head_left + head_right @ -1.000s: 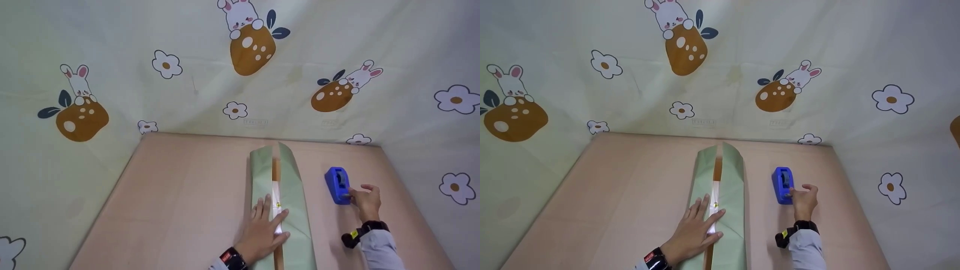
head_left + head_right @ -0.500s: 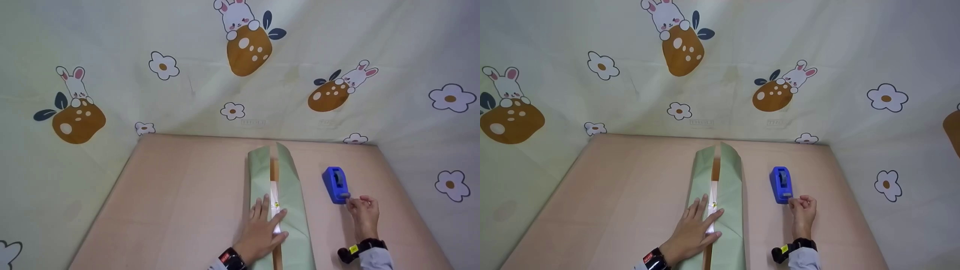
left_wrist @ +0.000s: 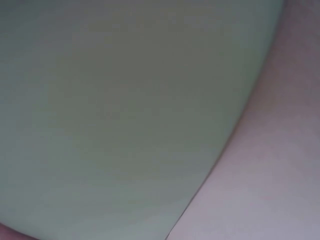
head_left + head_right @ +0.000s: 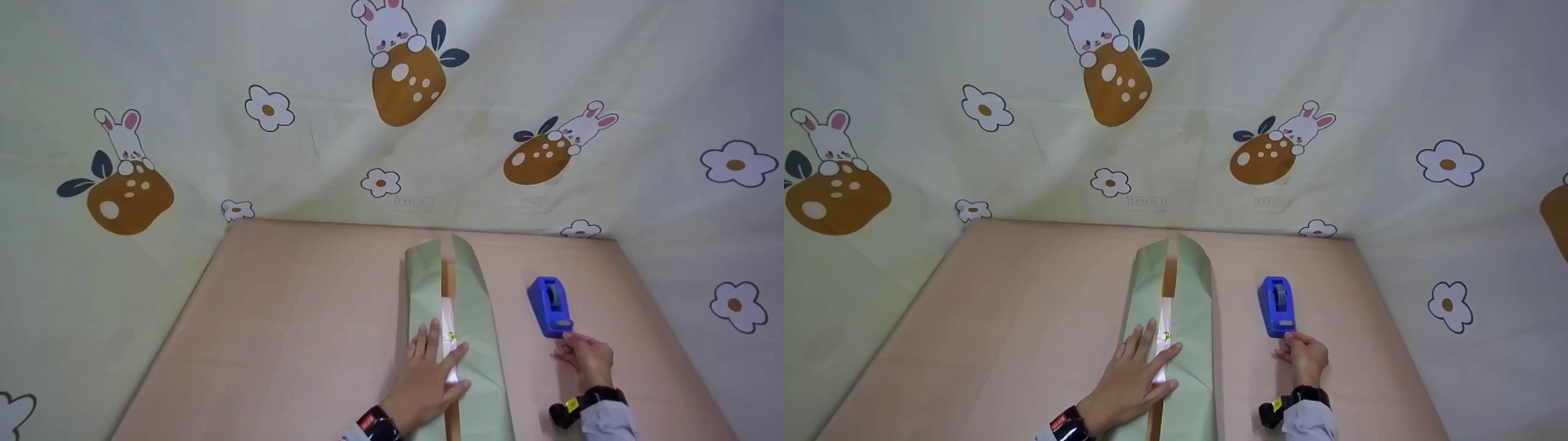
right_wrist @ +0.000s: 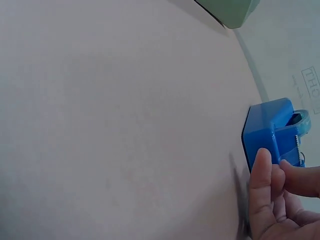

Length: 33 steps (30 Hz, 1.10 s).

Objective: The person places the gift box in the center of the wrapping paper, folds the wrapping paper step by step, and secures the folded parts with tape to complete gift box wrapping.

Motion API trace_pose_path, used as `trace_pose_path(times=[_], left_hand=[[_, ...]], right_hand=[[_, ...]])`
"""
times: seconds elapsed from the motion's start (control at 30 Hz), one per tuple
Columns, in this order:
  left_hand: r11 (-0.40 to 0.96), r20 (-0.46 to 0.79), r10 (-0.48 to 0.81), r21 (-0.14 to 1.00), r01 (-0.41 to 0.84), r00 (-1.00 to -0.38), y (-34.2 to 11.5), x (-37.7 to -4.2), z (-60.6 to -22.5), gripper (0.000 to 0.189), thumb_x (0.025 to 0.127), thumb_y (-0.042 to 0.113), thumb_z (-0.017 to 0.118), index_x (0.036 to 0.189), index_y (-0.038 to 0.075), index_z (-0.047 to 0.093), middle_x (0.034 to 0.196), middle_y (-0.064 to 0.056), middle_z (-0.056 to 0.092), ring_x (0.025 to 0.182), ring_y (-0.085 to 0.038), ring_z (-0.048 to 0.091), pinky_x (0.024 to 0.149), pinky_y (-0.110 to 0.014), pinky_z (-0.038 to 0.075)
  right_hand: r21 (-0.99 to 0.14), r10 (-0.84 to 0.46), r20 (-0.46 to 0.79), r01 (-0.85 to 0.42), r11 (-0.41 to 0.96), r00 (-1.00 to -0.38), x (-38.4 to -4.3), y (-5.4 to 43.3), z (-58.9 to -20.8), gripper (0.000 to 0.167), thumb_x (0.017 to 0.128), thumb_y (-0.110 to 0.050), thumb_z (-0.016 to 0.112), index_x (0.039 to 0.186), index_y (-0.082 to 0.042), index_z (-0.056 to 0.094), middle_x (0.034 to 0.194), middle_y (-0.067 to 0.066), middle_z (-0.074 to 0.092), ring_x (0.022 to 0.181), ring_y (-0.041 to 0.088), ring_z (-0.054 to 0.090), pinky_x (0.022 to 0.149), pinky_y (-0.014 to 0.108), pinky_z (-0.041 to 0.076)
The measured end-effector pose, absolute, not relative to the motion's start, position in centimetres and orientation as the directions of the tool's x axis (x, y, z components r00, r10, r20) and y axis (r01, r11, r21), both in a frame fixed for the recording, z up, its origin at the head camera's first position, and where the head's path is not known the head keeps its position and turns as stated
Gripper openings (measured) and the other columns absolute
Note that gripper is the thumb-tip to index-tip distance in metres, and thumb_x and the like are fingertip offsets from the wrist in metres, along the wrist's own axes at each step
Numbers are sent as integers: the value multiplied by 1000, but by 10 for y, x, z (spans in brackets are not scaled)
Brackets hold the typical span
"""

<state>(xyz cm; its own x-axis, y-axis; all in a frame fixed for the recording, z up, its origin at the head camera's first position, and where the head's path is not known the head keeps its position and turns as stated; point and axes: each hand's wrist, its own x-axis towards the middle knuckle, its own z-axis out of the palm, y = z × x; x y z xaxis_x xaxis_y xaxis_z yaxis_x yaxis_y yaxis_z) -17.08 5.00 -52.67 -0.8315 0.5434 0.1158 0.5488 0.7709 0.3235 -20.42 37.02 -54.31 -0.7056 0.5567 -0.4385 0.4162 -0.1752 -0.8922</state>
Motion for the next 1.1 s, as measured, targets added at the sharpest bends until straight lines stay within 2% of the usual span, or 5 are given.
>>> trace_pose_path(times=[0.33, 0.47, 0.6, 0.87, 1.1], left_hand=[[775, 132, 539, 309, 551, -832, 49, -172, -528, 56, 94, 61, 24, 143, 37, 32, 154, -24, 8, 140, -42, 14, 111, -52, 20], [770, 127, 542, 322, 551, -831, 50, -171, -527, 55, 94, 60, 25, 143, 37, 32, 154, -24, 8, 140, -41, 13, 112, -51, 20], [743, 191, 539, 349, 570, -820, 49, -170, -528, 53, 95, 57, 29, 142, 34, 37, 152, -23, 17, 139, -42, 17, 111, -52, 21], [737, 244, 525, 349, 579, -815, 50, -168, -530, 52, 94, 57, 32, 139, 34, 41, 142, -19, 38, 135, -45, 24, 108, -54, 25], [778, 220, 496, 318, 543, -840, 55, -164, -529, 54, 93, 60, 29, 139, 35, 42, 142, -17, 40, 136, -42, 24, 108, -53, 25]], right_hand=[[-878, 491, -395, 477, 49, -777, -205, 369, -544, 33, 82, 4, 51, 111, 19, 49, 71, 8, 59, 59, 15, 60, 58, 29, 56], [-846, 409, -501, 532, -43, -763, -195, 371, -537, 39, 88, -4, 52, 121, 15, 43, 77, 9, 61, 69, 18, 61, 69, 32, 56], [-820, 303, -524, 568, 74, -796, -186, 362, -523, 41, 93, -14, 52, 123, 12, 43, 86, 9, 63, 77, 19, 60, 77, 33, 55], [-907, -9, -217, 199, 372, -976, -196, 295, -488, 18, 92, -9, 54, 101, 8, 52, 90, 8, 57, 82, 17, 55, 75, 30, 52], [-902, -352, -162, -6, 433, -922, -215, 251, -472, 22, 90, -12, 59, 99, 8, 57, 82, 6, 60, 71, 15, 55, 65, 25, 49]])
